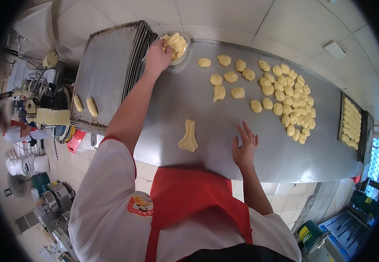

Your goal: The person shapes small pieces of dough by hand, stretching them into long strips, rolling them, and then placing the finished rolls onto a metal tray.

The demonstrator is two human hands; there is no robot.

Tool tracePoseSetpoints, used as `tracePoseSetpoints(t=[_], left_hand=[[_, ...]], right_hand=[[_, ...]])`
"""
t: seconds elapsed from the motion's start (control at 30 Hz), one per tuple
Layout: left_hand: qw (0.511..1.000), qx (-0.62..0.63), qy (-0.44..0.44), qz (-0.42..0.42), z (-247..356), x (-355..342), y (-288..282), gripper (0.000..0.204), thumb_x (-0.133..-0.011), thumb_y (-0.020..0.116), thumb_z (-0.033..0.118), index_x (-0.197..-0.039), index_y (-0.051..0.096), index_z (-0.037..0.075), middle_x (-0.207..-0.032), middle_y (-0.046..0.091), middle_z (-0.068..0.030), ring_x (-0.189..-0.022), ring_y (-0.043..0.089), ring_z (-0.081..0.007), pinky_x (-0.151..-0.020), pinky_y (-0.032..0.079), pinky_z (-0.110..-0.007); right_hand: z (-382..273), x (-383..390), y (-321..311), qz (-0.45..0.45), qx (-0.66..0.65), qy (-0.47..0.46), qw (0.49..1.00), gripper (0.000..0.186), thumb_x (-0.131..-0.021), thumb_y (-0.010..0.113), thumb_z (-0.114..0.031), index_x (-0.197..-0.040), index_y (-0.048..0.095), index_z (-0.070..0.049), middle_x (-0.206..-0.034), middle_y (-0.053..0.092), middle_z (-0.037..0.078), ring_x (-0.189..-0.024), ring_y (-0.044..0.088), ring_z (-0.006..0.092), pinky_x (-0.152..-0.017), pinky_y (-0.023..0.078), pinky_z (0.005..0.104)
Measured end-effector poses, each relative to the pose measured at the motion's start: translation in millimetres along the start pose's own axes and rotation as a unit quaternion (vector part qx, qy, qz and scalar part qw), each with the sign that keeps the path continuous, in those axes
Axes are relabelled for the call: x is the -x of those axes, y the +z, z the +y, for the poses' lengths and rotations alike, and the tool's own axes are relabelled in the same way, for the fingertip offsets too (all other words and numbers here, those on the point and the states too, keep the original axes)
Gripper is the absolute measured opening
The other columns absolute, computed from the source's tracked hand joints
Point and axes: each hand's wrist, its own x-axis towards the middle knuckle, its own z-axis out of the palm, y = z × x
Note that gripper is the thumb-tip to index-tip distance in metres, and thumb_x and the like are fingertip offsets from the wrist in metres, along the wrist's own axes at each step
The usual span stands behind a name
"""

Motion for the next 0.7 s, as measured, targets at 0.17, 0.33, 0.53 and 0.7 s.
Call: tracePoseSetpoints(t=[0.17, 0.33, 0.53, 0.7], left_hand=[[0.983, -0.126, -0.084, -0.107, 27, -52, 32, 0.040, -0.094, 0.076, 0.026, -0.127, 0.072, 0.004, -0.130, 0.072, -0.0244, -0.121, 0.070, -0.0391, -0.103, 0.056, -0.047], [0.997, -0.052, -0.017, -0.048, 17, -43, 39, 0.031, -0.090, 0.083, 0.024, -0.112, 0.073, 0.004, -0.114, 0.075, -0.0188, -0.106, 0.074, -0.0335, -0.095, 0.058, -0.044], [0.935, 0.302, -0.184, 0.015, -3, -41, 29, 0.026, -0.087, 0.090, 0.010, -0.096, 0.067, 0.004, -0.092, 0.071, -0.0046, -0.085, 0.068, -0.0147, -0.080, 0.055, -0.030], [0.743, 0.599, -0.294, 0.046, -6, -37, 5, 0.021, -0.096, 0.081, 0.003, -0.108, 0.063, 0.005, -0.106, 0.070, -0.0084, -0.096, 0.070, -0.0152, -0.085, 0.060, -0.029]], right_hand=[[32, -33, -13, 0.017, -0.054, -0.019, 0.998, 0.043, -0.095, 0.068, -0.011, -0.137, 0.070, -0.012, -0.154, 0.060, 0.012, -0.136, 0.058, 0.0363, -0.124, 0.028, 0.0612], [26, -56, -12, 0.034, -0.120, -0.068, 0.990, 0.037, -0.094, 0.070, -0.008, -0.131, 0.073, -0.010, -0.147, 0.065, 0.013, -0.130, 0.062, 0.0377, -0.120, 0.038, 0.0551], [-29, -90, -14, 0.032, -0.172, -0.121, 0.977, 0.033, -0.094, 0.072, -0.008, -0.127, 0.075, -0.009, -0.142, 0.067, 0.013, -0.128, 0.064, 0.0349, -0.115, 0.043, 0.0503], [-85, -111, -1, 0.001, -0.292, -0.122, 0.949, 0.032, -0.094, 0.073, -0.010, -0.126, 0.075, -0.009, -0.139, 0.068, 0.014, -0.119, 0.068, 0.0329, -0.103, 0.053, 0.0419]])
